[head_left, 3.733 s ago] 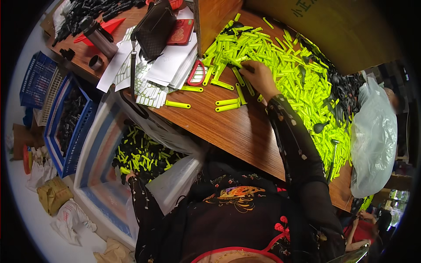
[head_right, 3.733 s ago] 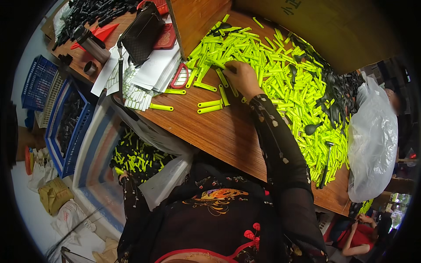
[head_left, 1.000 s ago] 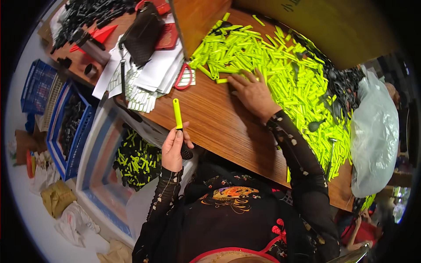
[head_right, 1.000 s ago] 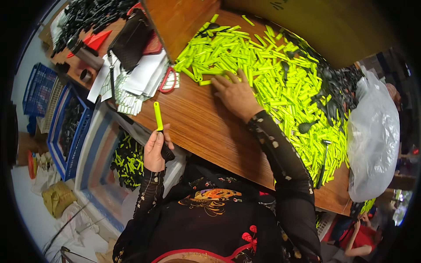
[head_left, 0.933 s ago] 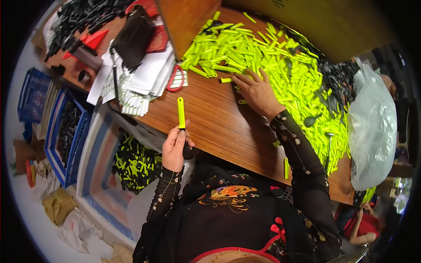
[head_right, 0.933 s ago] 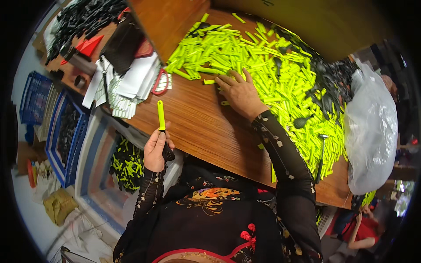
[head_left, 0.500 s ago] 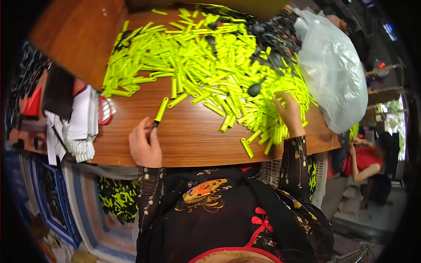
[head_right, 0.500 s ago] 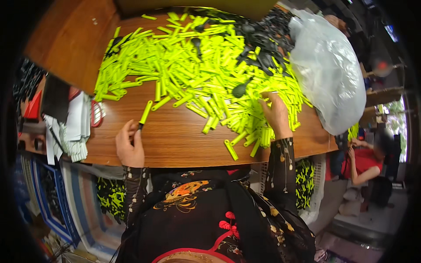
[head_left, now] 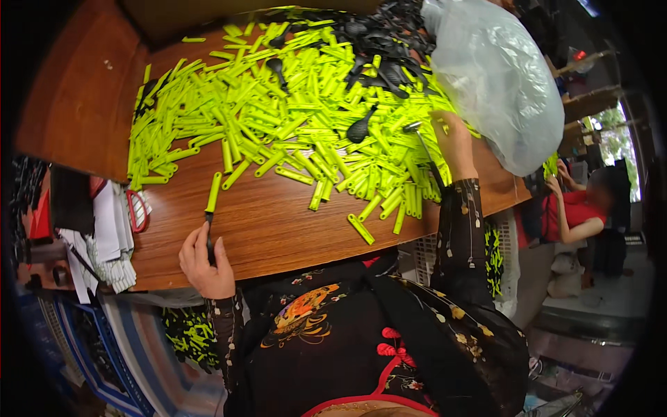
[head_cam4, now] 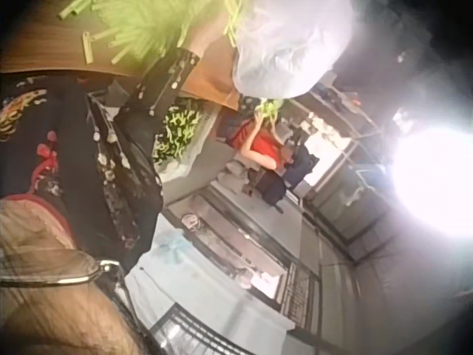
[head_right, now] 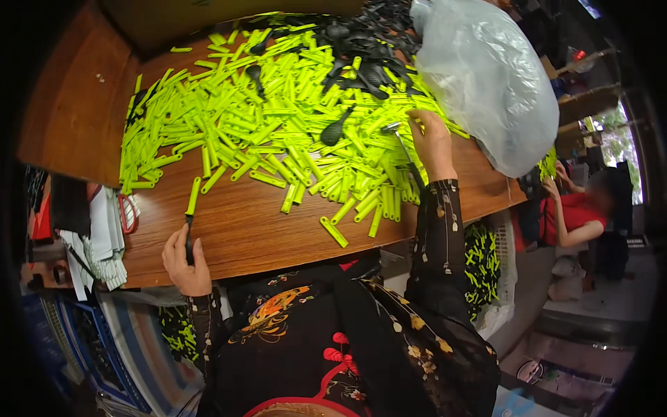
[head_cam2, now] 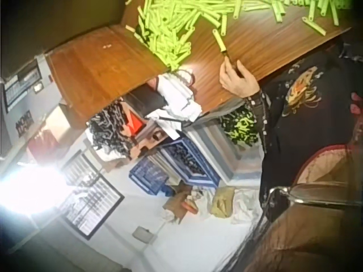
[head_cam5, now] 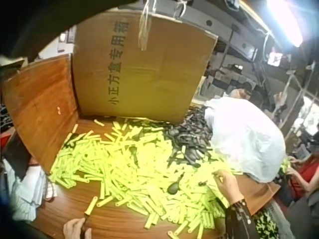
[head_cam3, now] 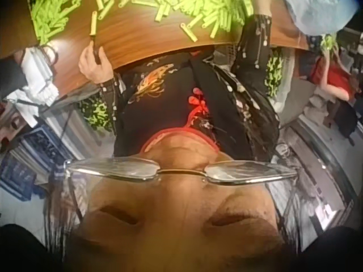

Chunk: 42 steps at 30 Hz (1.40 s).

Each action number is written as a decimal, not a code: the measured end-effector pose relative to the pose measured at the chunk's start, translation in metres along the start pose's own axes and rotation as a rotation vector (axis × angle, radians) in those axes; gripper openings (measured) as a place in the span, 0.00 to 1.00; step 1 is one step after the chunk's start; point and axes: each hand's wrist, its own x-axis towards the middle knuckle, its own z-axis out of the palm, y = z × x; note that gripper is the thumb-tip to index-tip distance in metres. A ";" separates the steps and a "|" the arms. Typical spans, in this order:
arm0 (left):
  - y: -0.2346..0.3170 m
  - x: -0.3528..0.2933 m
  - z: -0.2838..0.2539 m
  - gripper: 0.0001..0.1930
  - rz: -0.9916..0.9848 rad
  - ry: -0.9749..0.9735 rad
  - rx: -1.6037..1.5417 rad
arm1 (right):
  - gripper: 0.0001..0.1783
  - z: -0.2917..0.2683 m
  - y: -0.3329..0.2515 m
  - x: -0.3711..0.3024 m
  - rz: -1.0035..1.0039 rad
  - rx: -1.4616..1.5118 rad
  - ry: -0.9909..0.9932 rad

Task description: Assembling neon-yellow plastic parts and black mesh components using a small hammer.

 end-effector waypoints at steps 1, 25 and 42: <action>-0.003 -0.001 0.001 0.19 0.007 0.014 0.006 | 0.09 -0.009 0.015 -0.009 0.101 -0.082 -0.061; -0.006 0.002 0.009 0.12 0.013 0.098 0.096 | 0.23 0.082 -0.263 -0.052 -0.464 0.692 -0.459; -0.006 0.000 0.006 0.11 0.017 0.116 0.098 | 0.21 0.088 -0.267 -0.052 -0.396 0.709 -0.587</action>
